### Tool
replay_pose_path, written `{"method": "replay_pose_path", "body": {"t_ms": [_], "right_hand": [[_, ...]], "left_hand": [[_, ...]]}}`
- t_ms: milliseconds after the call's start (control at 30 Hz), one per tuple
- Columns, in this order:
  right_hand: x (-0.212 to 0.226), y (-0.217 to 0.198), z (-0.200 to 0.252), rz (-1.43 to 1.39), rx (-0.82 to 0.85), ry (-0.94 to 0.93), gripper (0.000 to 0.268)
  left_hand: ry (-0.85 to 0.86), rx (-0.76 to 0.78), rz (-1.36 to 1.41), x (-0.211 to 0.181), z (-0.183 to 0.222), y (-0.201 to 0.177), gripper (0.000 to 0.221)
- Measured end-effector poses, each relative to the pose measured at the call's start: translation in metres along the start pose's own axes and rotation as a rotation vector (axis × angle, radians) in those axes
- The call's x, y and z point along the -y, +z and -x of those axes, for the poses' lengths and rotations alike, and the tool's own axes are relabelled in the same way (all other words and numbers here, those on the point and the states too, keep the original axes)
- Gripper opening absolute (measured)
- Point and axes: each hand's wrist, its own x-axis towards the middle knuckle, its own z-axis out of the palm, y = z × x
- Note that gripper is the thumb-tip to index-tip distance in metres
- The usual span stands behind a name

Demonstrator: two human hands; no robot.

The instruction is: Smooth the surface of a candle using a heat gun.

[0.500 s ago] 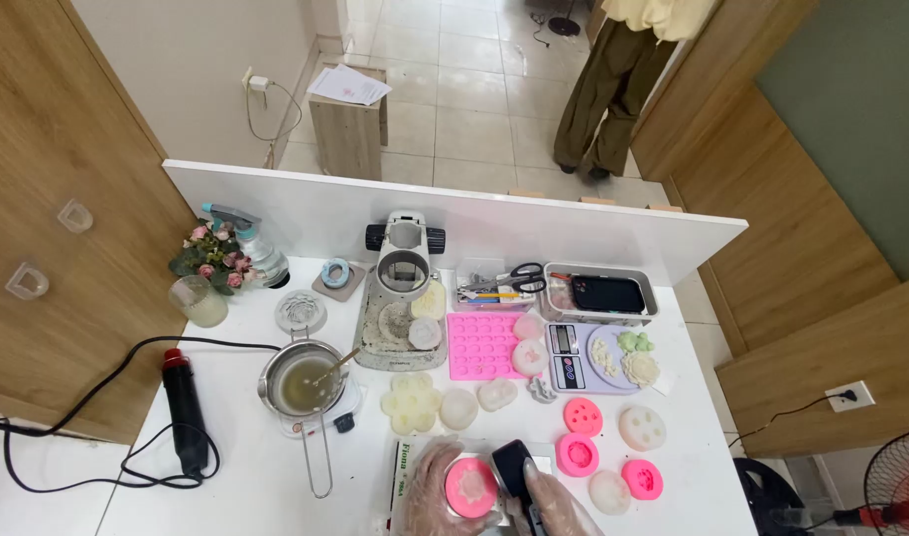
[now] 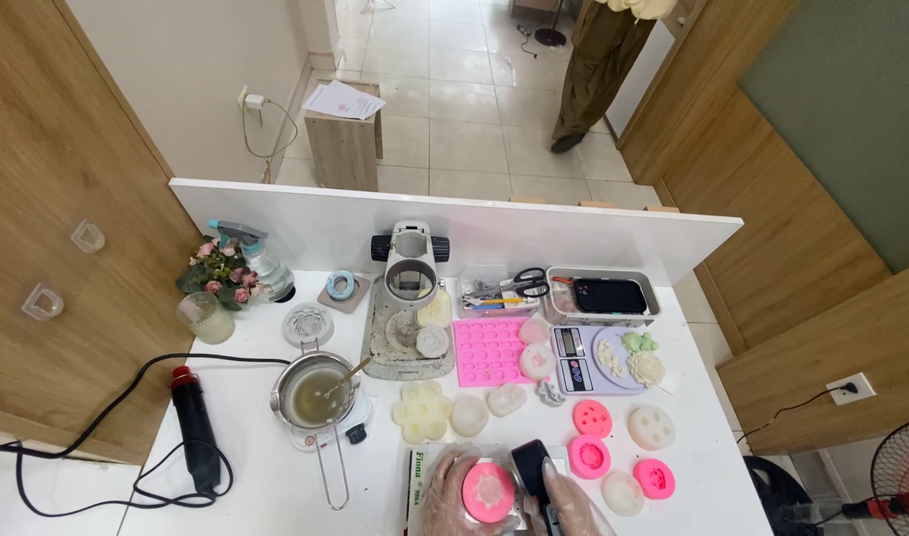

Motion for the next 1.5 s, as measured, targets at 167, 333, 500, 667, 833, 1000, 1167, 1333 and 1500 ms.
{"method": "replay_pose_path", "body": {"t_ms": [167, 333, 500, 667, 833, 1000, 1167, 1333, 1500], "right_hand": [[-0.040, -0.022, -0.027, -0.087, -0.135, -0.039, 0.071], [0.013, 0.020, 0.000, -0.107, -0.161, 0.030, 0.071], [0.021, 0.022, 0.009, -0.072, -0.114, 0.082, 0.073], [0.015, 0.015, 0.013, 0.003, -0.077, 0.044, 0.074], [0.010, 0.019, 0.006, -0.086, -0.145, 0.129, 0.070], [0.017, 0.024, 0.017, -0.072, -0.120, 0.064, 0.073], [0.014, 0.019, 0.012, -0.019, -0.086, 0.027, 0.074], [0.024, 0.027, 0.015, -0.012, -0.142, 0.066, 0.071], [-0.007, 0.009, -0.003, -0.068, -0.174, 0.034, 0.070]], "left_hand": [[0.022, -0.026, 0.014, 0.011, -0.001, 0.011, 0.108], [0.076, -0.022, -0.021, -0.001, 0.000, -0.001, 0.110], [-0.039, 0.026, -0.013, -0.016, -0.003, -0.007, 0.109], [-0.093, 0.010, 0.027, -0.035, -0.004, -0.017, 0.111], [-0.202, 0.071, 0.044, -0.064, -0.011, -0.038, 0.110], [-0.141, 0.017, 0.063, -0.047, -0.008, -0.023, 0.108], [-0.215, 0.078, 0.070, -0.061, -0.013, -0.037, 0.106], [-0.169, 0.052, 0.045, -0.058, -0.012, -0.034, 0.108], [-0.176, 0.049, 0.095, -0.065, -0.016, -0.041, 0.106]]}}
